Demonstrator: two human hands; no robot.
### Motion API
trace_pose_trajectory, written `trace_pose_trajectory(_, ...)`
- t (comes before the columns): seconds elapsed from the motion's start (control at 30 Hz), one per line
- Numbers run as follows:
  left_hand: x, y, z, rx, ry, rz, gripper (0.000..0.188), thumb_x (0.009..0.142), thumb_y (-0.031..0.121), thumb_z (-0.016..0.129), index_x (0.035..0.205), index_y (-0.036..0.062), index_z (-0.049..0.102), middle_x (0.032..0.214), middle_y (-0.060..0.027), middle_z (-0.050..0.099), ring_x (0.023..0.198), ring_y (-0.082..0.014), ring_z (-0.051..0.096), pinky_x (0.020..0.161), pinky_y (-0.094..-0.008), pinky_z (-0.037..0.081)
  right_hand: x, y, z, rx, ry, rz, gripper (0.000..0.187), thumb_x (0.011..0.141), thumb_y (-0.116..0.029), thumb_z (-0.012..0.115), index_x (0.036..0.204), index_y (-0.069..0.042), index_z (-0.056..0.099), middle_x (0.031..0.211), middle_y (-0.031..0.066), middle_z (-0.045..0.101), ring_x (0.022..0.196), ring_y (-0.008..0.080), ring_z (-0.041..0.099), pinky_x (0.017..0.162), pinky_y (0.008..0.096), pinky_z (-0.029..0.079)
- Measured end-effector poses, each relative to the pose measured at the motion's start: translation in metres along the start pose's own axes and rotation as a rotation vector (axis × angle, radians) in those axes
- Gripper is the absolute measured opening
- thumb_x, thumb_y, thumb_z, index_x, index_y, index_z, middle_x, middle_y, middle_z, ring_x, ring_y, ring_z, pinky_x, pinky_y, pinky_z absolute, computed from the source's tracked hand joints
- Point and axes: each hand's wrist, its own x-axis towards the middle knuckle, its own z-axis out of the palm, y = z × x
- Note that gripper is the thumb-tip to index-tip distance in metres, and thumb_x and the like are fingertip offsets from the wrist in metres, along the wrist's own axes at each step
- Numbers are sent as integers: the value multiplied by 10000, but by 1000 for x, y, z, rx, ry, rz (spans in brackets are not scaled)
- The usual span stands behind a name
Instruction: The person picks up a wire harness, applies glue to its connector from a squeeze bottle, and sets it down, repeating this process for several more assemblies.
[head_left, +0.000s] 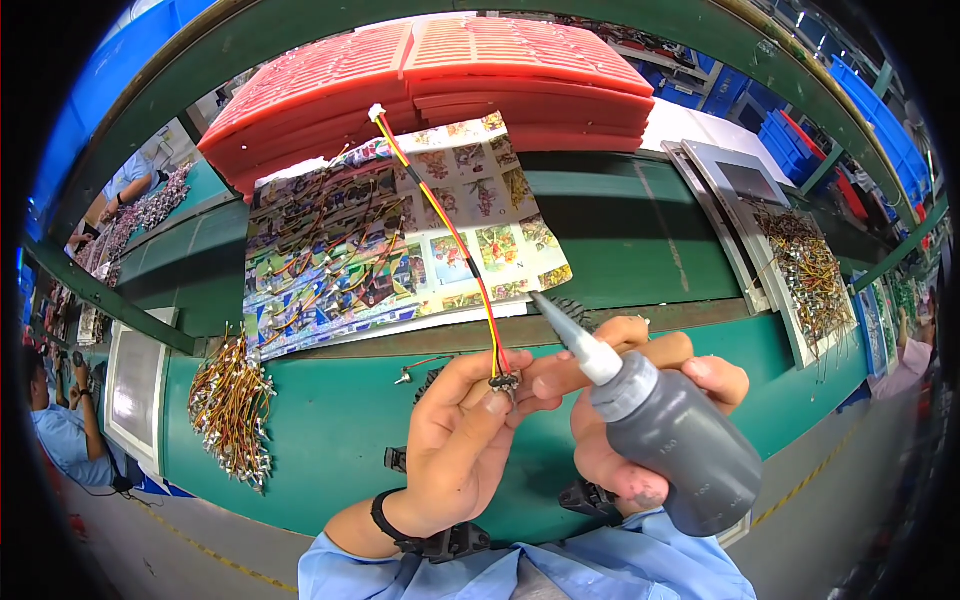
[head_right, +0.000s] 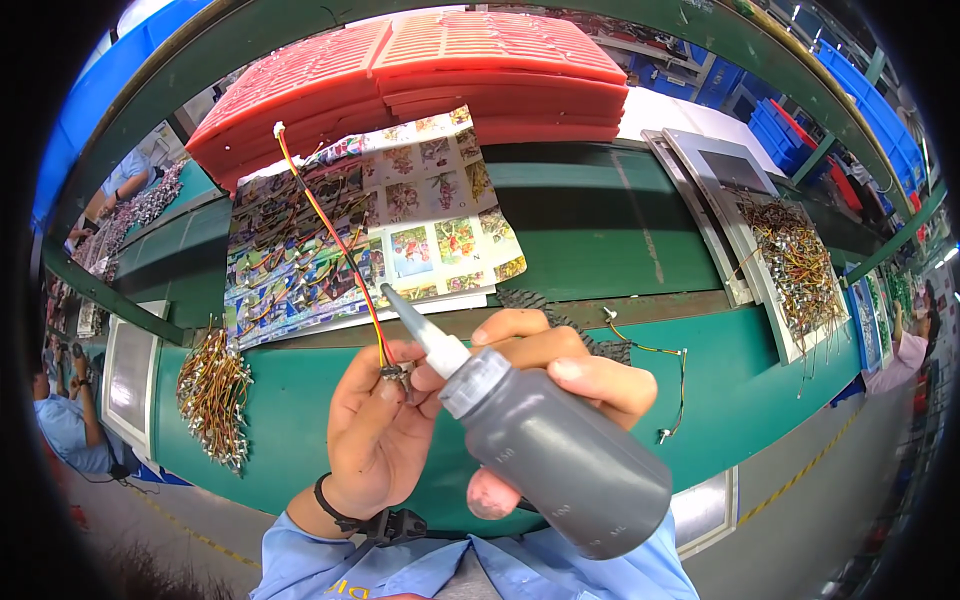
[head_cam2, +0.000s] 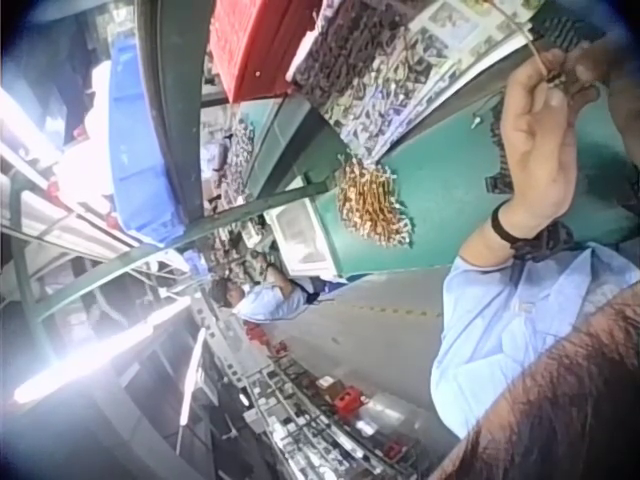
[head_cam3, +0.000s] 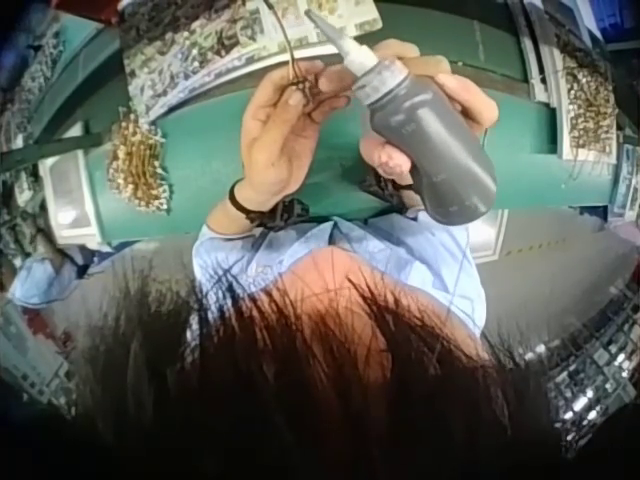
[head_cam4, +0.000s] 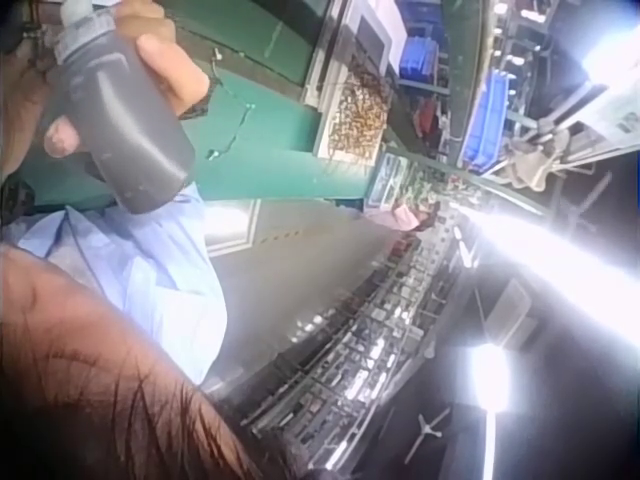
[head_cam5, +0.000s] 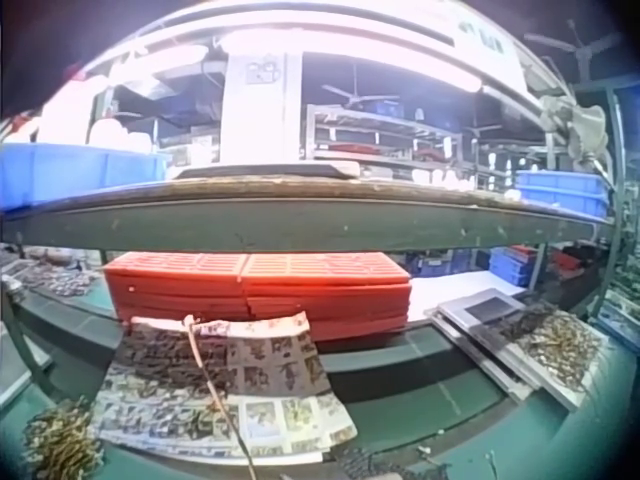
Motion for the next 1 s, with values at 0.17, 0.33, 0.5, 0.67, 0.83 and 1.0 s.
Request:
trace_pose_trajectory(0.17,-1,-1,-1,-6,3,-1,337,988,109,441,1288,-44,434,1250,-187,558,1170,-267,547,1016,-470,428,4,-1,2,-79,-12,-10,779,799,-495,728,1287,-60,306,864,139,579,696,298,632,680,381,461)
trace_pose_trajectory(0.33,-1,-1,0,-5,10,6,337,989,113,442,1288,-43,435,1250,-197,566,1183,-269,540,1019,-469,425,5,0,2,-97,-60,-18,812,776,-528,736,1279,-56,308,886,134,577,685,292,620,678,369,462)
trace_pose_trajectory(0.5,1,0,0,8,-6,-12,337,989,112,441,1288,-43,435,1258,-210,557,1184,-275,539,1018,-465,423,1,2,-2,-54,6,-50,812,769,-523,747,1277,-60,313,896,124,575,679,291,614,680,363,462)
trace_pose_trajectory(0.67,-1,-1,0,16,31,-2,339,989,111,439,1287,-50,434,1257,-238,552,1175,-279,544,1014,-460,419,3,0,3,-111,-10,11,777,783,-503,745,1281,-83,322,886,113,568,703,281,597,680,362,461)
trace_pose_trajectory(0.83,3,-1,3,30,14,12,338,986,103,447,1285,-56,436,1218,-225,573,1152,-278,557,1010,-459,418,0,-3,4,-75,76,43,751,807,-510,718,1287,-89,322,880,114,566,727,274,589,706,377,463)
trace_pose_trajectory(1.0,1,-3,-2,50,-3,36,333,979,89,463,1278,-55,440,1183,-197,592,1139,-278,565,1006,-462,422,4,3,5,-83,108,-23,746,830,-521,686,1288,-67,314,873,125,569,689,279,622,730,382,470)
